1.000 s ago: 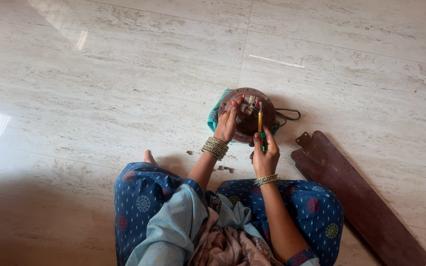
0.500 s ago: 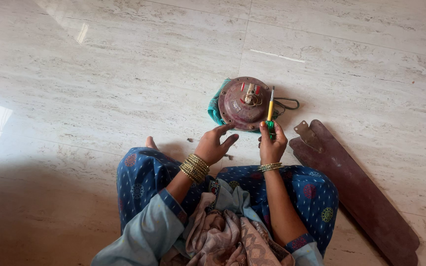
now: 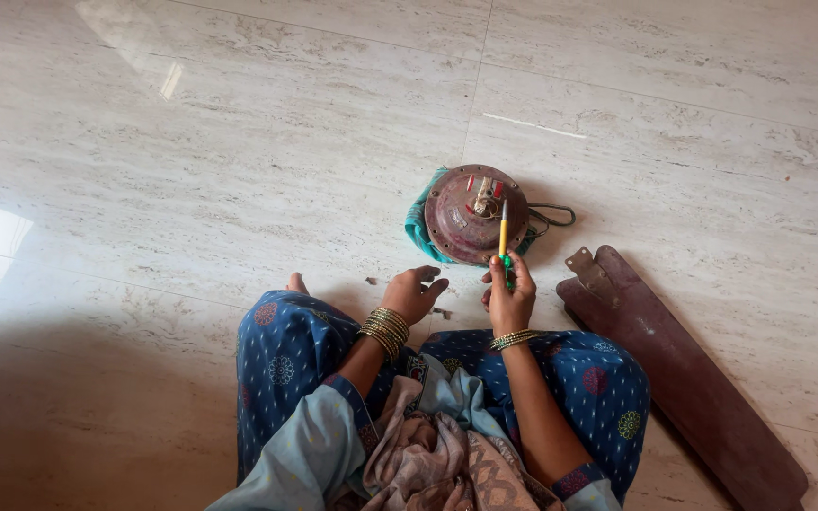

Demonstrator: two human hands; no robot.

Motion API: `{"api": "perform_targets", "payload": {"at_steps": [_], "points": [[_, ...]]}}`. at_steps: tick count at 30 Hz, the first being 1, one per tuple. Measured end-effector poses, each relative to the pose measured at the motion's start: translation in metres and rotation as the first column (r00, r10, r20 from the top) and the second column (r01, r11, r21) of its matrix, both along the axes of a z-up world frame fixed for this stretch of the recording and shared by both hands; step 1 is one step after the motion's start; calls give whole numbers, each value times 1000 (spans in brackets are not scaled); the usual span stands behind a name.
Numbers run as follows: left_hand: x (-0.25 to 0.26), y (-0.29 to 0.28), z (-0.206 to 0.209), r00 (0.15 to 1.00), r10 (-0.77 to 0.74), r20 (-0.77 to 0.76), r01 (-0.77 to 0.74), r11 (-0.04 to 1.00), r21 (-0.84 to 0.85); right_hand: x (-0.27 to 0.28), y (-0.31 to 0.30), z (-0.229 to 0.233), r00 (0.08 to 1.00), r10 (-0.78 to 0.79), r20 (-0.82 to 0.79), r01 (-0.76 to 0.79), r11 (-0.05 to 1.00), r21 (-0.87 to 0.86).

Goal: The person sits on the floor and uses a screwdriver to remove screws from the central hub of a ceiling fan. They detach the fan blades one by one and place them on the floor beside them.

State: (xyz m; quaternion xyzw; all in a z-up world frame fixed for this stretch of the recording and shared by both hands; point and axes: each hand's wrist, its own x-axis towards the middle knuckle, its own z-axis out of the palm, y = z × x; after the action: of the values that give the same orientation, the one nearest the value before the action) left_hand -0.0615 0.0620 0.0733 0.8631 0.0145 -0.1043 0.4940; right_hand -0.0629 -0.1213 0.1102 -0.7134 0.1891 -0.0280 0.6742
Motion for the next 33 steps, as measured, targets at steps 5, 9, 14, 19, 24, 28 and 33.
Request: {"api": "perform_targets", "payload": {"at_steps": [5, 9, 14, 19, 24, 28, 33], "points": [[1, -4, -11, 999, -33, -21, 34, 999, 37, -2, 7, -10, 997, 79, -22, -79, 996, -31], [0, -14, -26, 993, -91, -74, 85, 994, -71, -3, 10, -24, 993, 110, -39, -109, 994, 12], [1, -26, -38, 864, -249, -437, -46, 826, -562, -3, 12, -42, 996, 86, 11, -86, 970, 228], [-11, -28, -43, 799, -352, -488, -192, 619, -761, -1, 7, -51, 997, 78, 31, -83, 961, 262], [-17, -33, -49, 801, -383, -460, -190, 565, -803, -2, 14, -51, 997, 82, 13, -82, 954, 290], [-16, -31, -58, 829, -332, -449, -180, 603, -778, 0, 12, -57, 993, 101, 62, -115, 943, 311], [-14, -32, -68, 843, -318, -434, -181, 592, -785, 6, 9, -65, 996, 35, 88, -58, 961, 269]]}}
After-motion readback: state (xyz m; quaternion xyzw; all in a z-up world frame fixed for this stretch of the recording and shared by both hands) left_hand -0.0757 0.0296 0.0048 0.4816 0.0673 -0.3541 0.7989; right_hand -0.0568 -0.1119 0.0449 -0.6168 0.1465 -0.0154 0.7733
